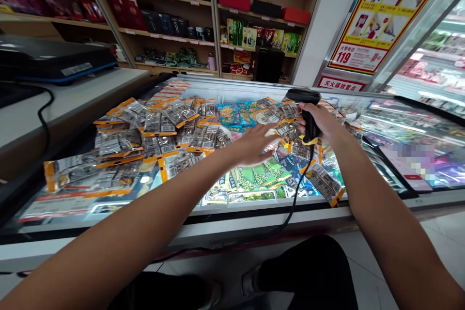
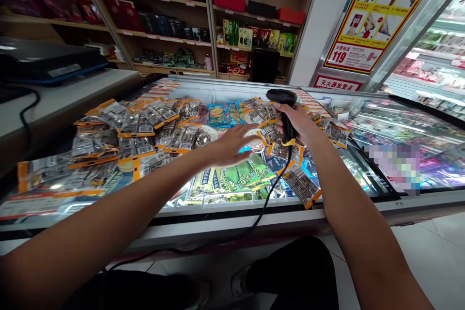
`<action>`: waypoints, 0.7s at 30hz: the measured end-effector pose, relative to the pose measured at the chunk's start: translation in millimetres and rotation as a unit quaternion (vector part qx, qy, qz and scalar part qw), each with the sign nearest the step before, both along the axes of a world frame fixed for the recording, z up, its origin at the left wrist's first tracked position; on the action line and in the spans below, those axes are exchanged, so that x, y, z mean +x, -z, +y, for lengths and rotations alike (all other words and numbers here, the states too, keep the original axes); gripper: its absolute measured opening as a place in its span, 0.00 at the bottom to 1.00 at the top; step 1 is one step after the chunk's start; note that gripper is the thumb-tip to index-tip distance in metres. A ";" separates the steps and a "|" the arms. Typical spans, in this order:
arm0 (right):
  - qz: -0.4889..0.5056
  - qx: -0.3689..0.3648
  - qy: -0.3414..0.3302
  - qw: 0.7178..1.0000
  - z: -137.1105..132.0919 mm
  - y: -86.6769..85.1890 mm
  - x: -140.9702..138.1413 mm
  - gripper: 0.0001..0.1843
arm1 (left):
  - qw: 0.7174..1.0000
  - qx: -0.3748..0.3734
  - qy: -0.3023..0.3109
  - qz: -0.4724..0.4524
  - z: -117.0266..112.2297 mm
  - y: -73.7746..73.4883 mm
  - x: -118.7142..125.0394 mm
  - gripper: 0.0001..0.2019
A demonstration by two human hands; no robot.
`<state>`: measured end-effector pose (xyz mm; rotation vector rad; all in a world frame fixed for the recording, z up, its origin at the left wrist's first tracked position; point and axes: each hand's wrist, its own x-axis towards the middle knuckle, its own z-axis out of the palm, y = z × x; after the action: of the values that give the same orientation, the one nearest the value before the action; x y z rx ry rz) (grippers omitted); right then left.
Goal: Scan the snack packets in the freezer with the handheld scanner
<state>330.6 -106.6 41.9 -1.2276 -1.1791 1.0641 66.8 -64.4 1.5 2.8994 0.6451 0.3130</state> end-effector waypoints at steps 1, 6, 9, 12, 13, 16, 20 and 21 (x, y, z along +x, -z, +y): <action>-0.013 0.003 0.052 0.999 3.4 1.8 2.5 0.14 | 0.999 -0.012 0.035 -0.007 -5.1 4.9 6.1 0.28; -0.069 0.027 0.173 0.982 15.8 9.4 18.6 0.14 | 0.998 -0.045 0.023 -0.031 -5.6 17.5 10.6 0.32; -0.133 -0.003 0.138 0.981 13.9 11.5 15.9 0.18 | 0.996 -0.073 -0.023 -0.046 5.3 18.0 2.0 0.31; -0.125 -0.015 0.069 0.990 8.3 12.9 2.3 0.19 | 0.994 -0.088 -0.034 -0.060 10.7 17.7 -0.7 0.30; -0.101 -0.020 0.044 0.994 6.3 13.4 -3.1 0.19 | 0.993 -0.088 -0.041 -0.067 10.4 17.6 0.5 0.30; -0.051 -0.033 -0.012 0.998 1.6 14.9 -17.2 0.19 | 0.990 -0.083 -0.084 -0.080 5.4 16.5 7.6 0.31; -0.084 -0.025 -0.033 0.996 -0.6 16.2 -25.2 0.20 | 0.978 -0.120 -0.140 -0.097 -0.4 11.6 12.1 0.36; -0.078 -0.022 -0.035 0.996 -0.7 16.1 -25.3 0.20 | 0.973 -0.137 -0.152 -0.103 -0.4 9.3 11.2 0.37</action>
<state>305.2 -107.2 25.8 -1.3321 -1.3322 1.0648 78.0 -64.8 -7.8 2.4636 1.0070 0.5091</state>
